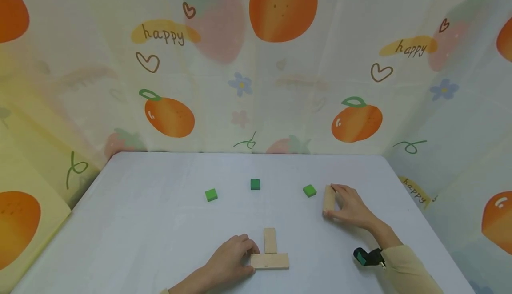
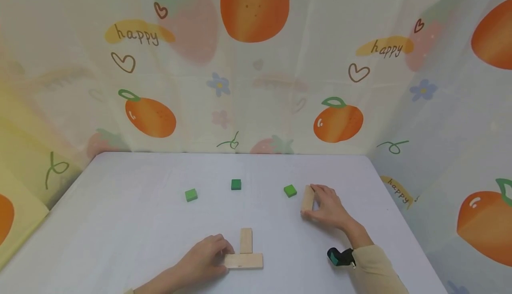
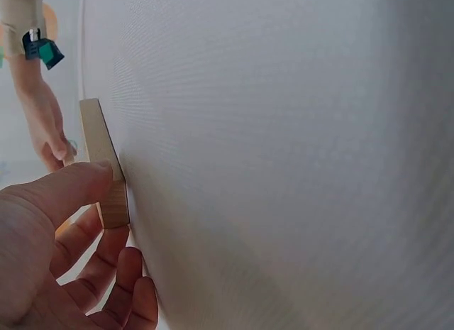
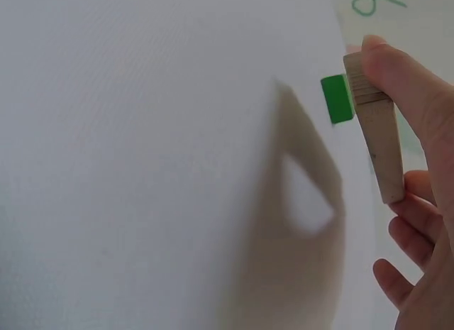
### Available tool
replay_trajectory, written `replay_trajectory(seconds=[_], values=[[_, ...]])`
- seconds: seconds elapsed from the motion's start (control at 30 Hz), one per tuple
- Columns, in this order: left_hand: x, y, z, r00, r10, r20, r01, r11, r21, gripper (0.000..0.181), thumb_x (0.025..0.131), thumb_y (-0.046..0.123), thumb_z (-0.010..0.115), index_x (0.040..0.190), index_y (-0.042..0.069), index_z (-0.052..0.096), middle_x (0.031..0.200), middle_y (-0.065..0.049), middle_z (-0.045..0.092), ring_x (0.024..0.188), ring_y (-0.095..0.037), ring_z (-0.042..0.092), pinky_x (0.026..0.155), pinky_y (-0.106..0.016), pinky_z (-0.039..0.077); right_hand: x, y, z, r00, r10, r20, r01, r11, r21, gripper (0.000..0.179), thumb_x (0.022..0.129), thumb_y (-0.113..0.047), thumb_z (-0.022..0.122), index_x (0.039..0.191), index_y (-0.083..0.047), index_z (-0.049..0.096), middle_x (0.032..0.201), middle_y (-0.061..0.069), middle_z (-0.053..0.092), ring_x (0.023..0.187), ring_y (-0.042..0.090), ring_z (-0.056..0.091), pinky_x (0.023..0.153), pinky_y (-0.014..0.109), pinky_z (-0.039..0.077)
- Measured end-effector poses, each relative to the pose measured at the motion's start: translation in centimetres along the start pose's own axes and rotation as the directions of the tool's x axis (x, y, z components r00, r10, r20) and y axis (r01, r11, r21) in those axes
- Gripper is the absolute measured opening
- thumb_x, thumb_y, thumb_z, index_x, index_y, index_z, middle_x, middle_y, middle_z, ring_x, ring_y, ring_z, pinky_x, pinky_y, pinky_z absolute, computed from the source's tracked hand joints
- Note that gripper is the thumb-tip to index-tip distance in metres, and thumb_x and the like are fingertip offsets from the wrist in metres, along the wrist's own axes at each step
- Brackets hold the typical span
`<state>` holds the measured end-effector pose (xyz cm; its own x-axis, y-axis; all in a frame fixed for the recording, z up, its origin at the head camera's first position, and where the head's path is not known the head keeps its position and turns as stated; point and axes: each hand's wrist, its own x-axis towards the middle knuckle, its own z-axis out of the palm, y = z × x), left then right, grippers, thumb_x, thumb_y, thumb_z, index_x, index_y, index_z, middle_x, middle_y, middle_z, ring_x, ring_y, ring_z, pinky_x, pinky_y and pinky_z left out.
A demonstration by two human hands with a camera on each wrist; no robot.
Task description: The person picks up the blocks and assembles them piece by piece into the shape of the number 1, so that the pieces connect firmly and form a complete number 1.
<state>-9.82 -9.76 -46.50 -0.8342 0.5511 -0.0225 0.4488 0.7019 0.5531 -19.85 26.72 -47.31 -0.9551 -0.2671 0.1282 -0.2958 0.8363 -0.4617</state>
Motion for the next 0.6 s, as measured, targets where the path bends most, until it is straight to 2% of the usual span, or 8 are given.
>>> replay_trajectory(seconds=[0.3, 0.6], values=[[0.2, -0.4, 0.2, 1.0, -0.026, 0.014, 0.026, 1.0, -0.007, 0.027, 0.068, 0.02, 0.077, 0.093, 0.021, 0.064, 0.082, 0.016, 0.052, 0.075, 0.001, 0.042, 0.067, -0.019, 0.042, 0.9, -2.0, -0.3, 0.996, -0.091, -0.022, 0.092, 0.995, 0.033, 0.083, 0.069, -0.04, 0.077, 0.132, 0.002, 0.042, 0.129, 0.023, 0.045, 0.12, 0.039, 0.036, 0.094, 0.058, 0.032], [0.2, -0.3, 0.2, 1.0, 0.01, -0.005, -0.01, 1.0, -0.003, 0.027, 0.068, 0.018, 0.077, 0.091, 0.018, 0.065, 0.081, 0.015, 0.052, 0.074, 0.001, 0.042, 0.065, -0.019, 0.042, 1.7, -4.3, -0.2, 0.987, -0.161, -0.009, 0.161, 0.985, 0.055, 0.083, 0.069, -0.041, 0.077, 0.133, 0.0, 0.042, 0.13, 0.018, 0.047, 0.12, 0.035, 0.037, 0.095, 0.056, 0.032]])
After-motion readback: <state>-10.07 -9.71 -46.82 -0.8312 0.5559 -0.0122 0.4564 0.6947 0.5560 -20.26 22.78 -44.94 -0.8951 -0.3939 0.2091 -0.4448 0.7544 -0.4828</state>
